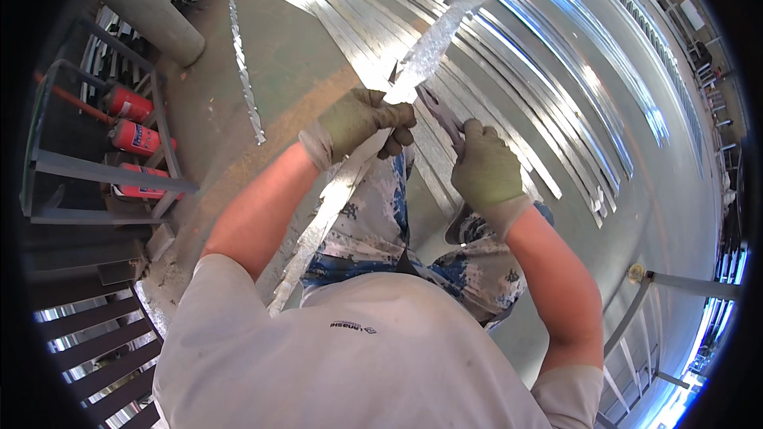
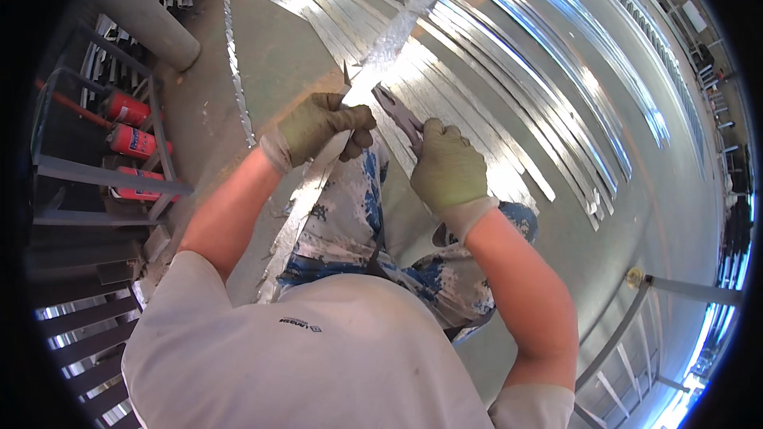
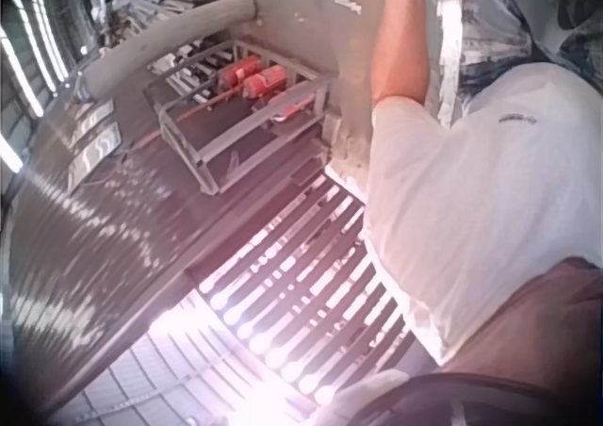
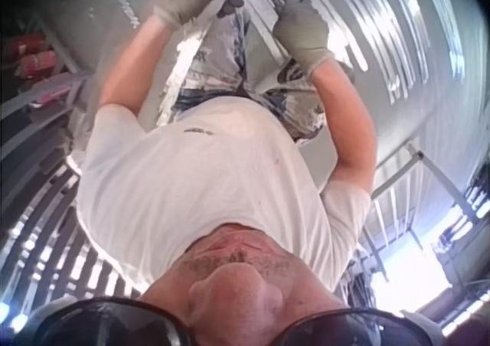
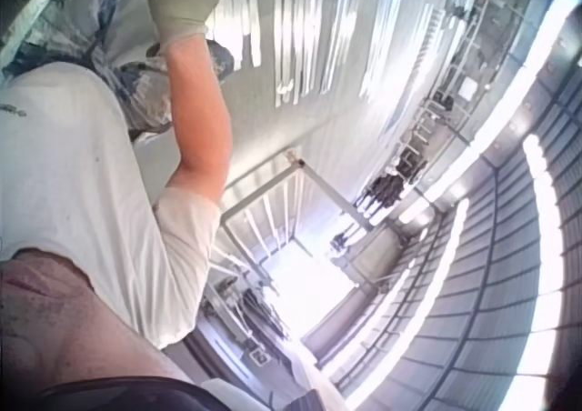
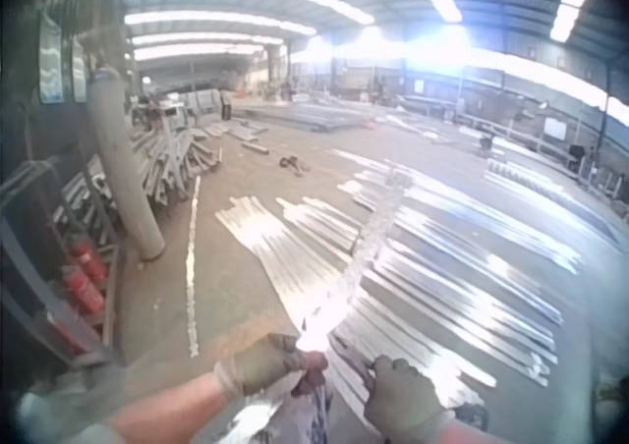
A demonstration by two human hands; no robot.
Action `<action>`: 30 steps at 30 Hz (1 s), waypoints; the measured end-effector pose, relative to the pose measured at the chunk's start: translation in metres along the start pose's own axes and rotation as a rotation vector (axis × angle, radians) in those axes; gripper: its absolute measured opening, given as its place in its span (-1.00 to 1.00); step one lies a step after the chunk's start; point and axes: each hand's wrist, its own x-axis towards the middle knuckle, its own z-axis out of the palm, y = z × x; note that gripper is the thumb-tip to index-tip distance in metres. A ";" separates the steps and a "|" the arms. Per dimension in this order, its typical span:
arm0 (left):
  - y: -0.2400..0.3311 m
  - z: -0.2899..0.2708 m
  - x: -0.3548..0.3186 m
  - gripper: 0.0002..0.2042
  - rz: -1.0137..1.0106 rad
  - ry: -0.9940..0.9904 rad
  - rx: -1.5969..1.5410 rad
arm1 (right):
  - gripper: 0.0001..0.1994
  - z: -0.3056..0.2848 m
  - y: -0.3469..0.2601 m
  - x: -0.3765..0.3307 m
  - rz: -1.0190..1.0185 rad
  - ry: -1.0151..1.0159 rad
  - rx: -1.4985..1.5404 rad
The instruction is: The person sits on the floor and uses tin snips to cut long, thin metal strips into shorter pieces. They repeatedly position the snips, cut, and set the pieces aside on the floor.
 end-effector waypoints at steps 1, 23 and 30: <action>-0.003 0.000 0.004 -0.65 -0.005 0.006 -0.012 | -0.67 0.007 0.001 0.001 -0.015 0.031 -0.032; -0.027 -0.016 0.068 -0.67 -0.166 -0.079 -0.008 | -0.65 0.070 0.025 0.048 0.023 0.104 -0.228; -0.037 -0.030 0.048 -0.59 -0.119 -0.234 -0.173 | -0.59 0.063 0.023 0.039 0.002 0.178 -0.233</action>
